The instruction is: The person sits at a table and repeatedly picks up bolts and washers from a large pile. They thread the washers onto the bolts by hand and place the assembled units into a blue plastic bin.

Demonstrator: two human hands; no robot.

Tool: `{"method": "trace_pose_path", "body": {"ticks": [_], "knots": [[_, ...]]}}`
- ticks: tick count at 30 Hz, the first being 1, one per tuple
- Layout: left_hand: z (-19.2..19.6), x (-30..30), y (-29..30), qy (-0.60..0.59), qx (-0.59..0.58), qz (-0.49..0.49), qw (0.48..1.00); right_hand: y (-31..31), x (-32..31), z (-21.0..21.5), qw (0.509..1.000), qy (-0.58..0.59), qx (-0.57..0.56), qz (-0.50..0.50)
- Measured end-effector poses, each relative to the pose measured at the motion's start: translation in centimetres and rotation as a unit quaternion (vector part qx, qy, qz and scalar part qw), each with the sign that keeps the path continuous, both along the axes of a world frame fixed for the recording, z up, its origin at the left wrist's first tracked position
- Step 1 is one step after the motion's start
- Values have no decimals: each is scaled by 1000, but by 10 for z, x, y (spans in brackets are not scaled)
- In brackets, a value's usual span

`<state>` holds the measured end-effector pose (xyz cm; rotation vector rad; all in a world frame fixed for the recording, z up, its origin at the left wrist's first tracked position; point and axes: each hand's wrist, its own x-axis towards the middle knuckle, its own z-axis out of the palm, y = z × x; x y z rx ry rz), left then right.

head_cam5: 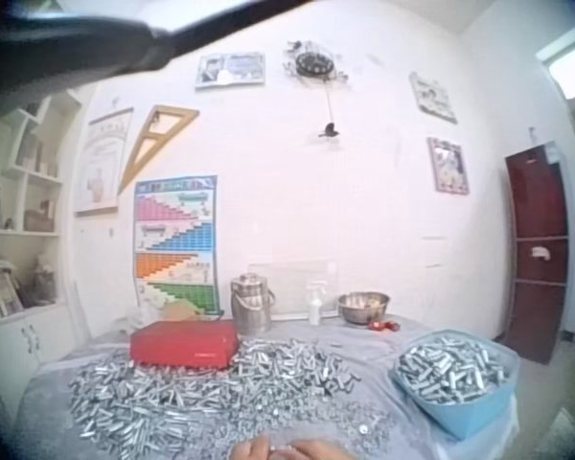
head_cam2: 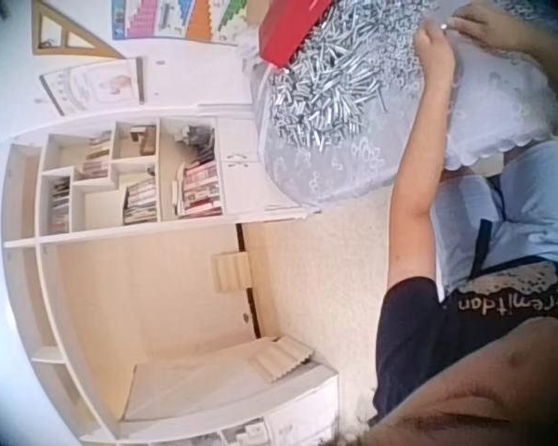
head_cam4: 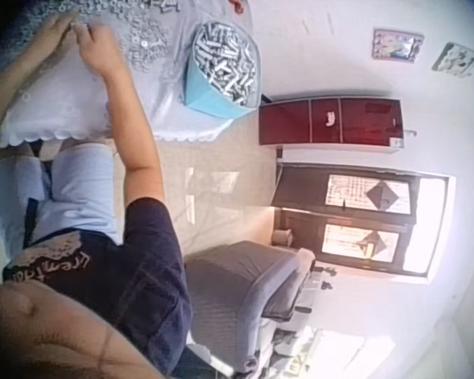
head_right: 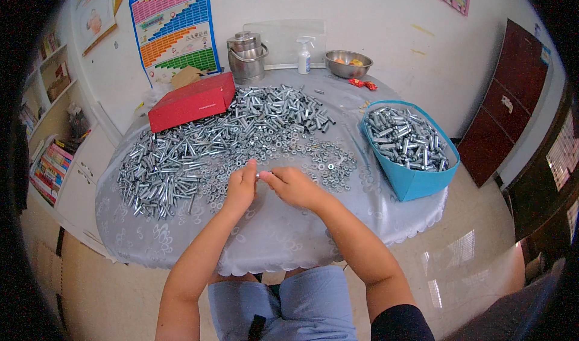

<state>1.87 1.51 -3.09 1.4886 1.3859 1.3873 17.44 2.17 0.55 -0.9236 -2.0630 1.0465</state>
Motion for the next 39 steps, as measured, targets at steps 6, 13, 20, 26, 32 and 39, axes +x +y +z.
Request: {"method": "trace_pose_path", "body": {"ticks": [6,13,20,26,32,39], "knots": [[9,3,-8,49,71,11,996,3,2,6,938,116,-322,53],[5,4,-7,-77,53,-29,995,7,10,17,917,213,-337,13],[11,4,-6,-106,55,-25,993,46,76,21,677,658,-268,195],[11,6,-8,-88,42,-25,995,50,126,31,545,800,-145,207],[12,6,-8,-90,41,-36,994,51,119,25,533,812,-180,158],[8,3,-7,-82,45,-31,995,50,120,24,507,830,-198,124]]}}
